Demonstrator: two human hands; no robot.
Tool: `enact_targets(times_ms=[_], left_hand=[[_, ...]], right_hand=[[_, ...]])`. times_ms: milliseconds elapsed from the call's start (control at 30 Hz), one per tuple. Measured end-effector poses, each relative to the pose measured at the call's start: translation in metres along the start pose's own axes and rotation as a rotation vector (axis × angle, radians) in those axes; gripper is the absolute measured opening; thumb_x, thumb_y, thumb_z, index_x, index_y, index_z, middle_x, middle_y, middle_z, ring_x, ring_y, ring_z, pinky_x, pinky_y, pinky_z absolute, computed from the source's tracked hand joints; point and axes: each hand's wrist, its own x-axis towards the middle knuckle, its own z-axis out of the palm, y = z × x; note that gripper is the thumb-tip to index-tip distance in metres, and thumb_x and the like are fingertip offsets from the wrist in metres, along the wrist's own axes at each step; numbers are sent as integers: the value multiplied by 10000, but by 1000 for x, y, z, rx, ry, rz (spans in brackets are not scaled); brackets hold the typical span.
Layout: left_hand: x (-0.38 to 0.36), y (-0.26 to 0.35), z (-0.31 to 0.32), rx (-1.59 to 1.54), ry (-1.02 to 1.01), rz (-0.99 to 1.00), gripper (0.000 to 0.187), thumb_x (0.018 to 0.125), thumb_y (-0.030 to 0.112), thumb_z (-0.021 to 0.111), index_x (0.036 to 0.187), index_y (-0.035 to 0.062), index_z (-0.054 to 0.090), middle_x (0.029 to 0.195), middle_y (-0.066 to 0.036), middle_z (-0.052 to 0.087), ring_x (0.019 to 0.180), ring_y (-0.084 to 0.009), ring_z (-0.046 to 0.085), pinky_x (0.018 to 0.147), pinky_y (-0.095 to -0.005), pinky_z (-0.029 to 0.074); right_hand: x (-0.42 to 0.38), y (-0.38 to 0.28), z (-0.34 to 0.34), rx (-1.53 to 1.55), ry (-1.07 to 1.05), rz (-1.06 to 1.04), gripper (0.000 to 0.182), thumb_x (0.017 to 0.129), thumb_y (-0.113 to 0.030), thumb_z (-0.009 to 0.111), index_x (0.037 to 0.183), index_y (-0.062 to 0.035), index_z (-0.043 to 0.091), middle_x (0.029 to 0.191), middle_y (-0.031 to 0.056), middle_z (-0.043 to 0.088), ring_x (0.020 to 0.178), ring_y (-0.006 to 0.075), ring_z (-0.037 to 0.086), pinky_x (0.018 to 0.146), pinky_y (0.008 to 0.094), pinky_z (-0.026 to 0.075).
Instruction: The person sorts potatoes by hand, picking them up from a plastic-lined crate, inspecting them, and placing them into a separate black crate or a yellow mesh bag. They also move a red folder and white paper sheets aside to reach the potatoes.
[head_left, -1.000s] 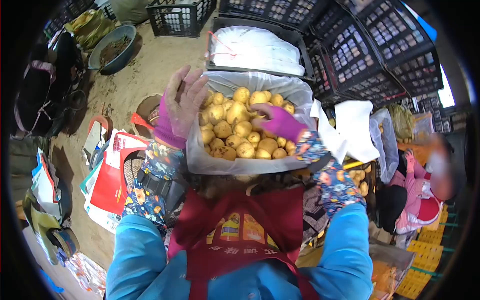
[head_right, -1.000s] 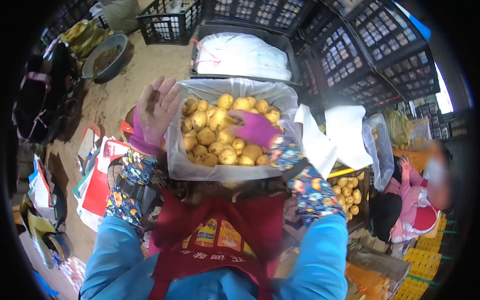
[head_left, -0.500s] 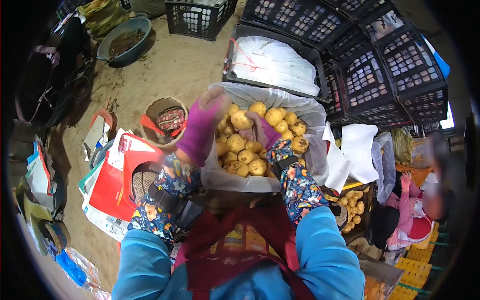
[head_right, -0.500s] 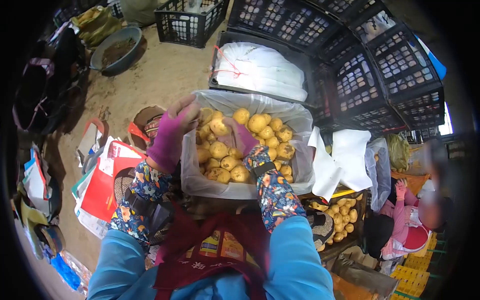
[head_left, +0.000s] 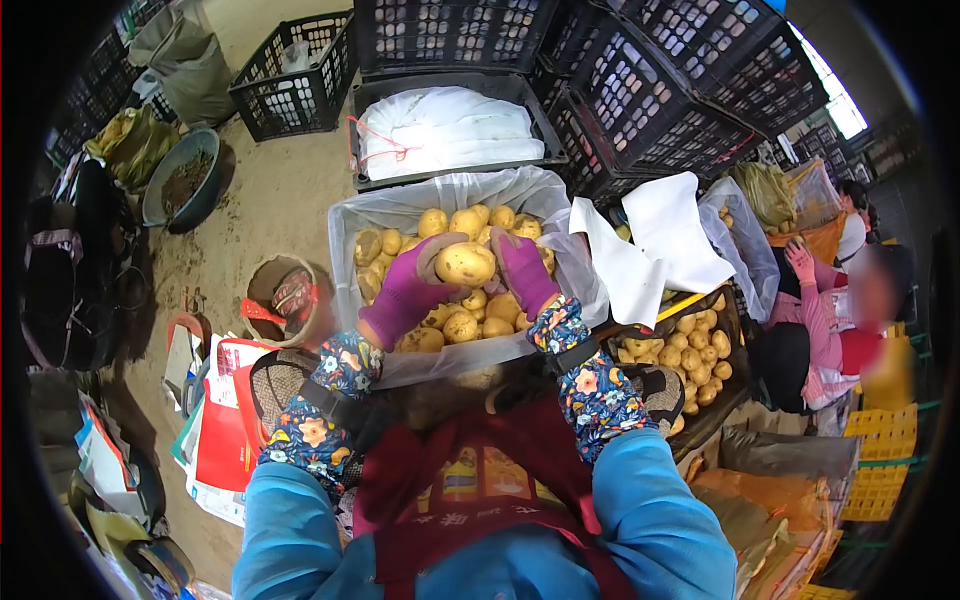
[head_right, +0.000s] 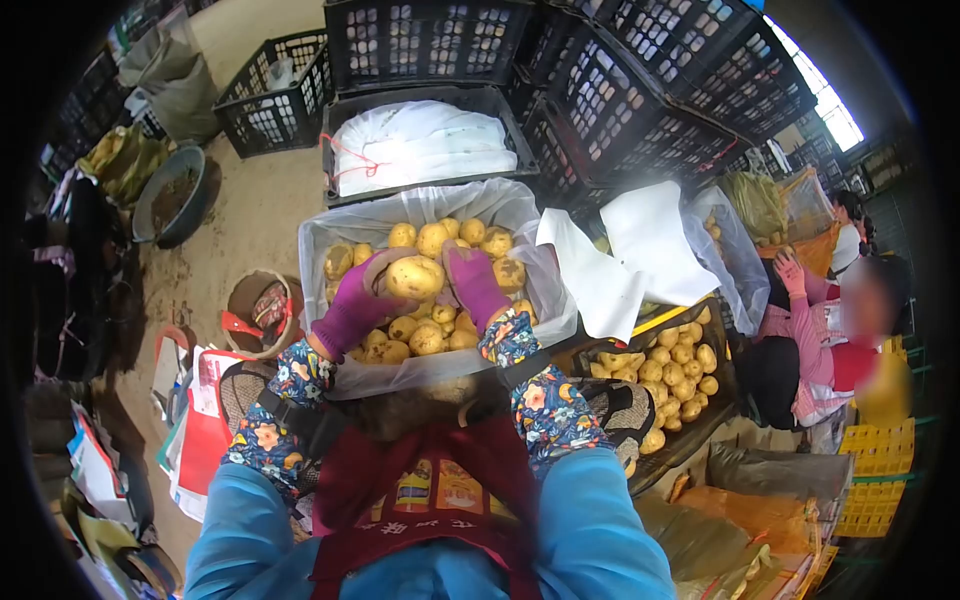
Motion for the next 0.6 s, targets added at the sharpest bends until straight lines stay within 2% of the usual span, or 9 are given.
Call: enact_targets(times_ms=[33,133,200,300,333,433,467,533,600], left_hand=[[2,3,0,-65,-26,-22,642,721,101,800,1300,47,529,1182,-77,608,1114,-192,583,973,-316,464],[8,-17,6,-438,-2,-110,638,782,171,777,1339,56,487,1150,-56,608,1057,-157,600,894,-290,506],[6,-1,2,-484,-8,-306,623,823,246,744,1352,64,470,1135,-50,610,1024,-138,610,818,-270,522],[2,15,-4,-497,-46,-412,629,857,344,704,1364,66,456,1114,-36,612,993,-121,620,726,-235,526],[2,16,-5,-489,-66,-414,636,864,374,692,1367,65,454,1108,-31,613,986,-116,622,700,-222,524],[-6,19,-16,-437,-76,-361,638,888,370,656,1403,83,414,1128,-42,610,993,-143,630,754,-248,529],[-9,22,-21,-479,-51,-364,641,897,372,642,1418,92,395,1160,-49,597,1010,-152,626,779,-261,526],[-16,27,-28,-563,-4,-370,646,915,374,614,1446,110,358,1223,-63,571,1044,-172,617,830,-288,522],[-15,19,-35,-689,17,-354,661,931,387,586,1471,126,309,1294,-73,526,1088,-195,600,875,-317,510]], right_hand=[[-4,5,-1,114,51,28,421,962,-398,536,1073,1,609,857,122,696,838,264,682,734,390,532],[0,34,9,65,294,-194,467,938,-411,577,1161,-1,579,958,135,701,884,265,678,785,399,527],[-4,-17,4,206,395,-116,503,909,-424,618,1199,-16,571,1000,166,693,912,285,675,813,406,519],[-21,-61,1,-64,-1,45,441,928,-311,606,1280,-52,546,1050,166,657,858,254,661,753,334,511],[-20,-68,4,-80,31,129,427,907,-339,618,1209,-38,595,941,147,675,762,250,665,728,344,512],[-11,-51,15,-94,90,-58,341,916,-320,607,1100,-35,640,867,134,669,729,253,651,695,363,506],[-3,-40,22,-105,235,-215,274,932,-296,600,990,-34,653,759,90,641,681,200,627,622,348,495],[5,-34,21,-20,109,-104,254,953,-289,556,1031,-67,650,779,107,645,672,263,634,622,362,504],[12,-45,28,421,21,156,201,936,-265,602,987,-73,631,749,97,621,628,234,607,598,317,495]])
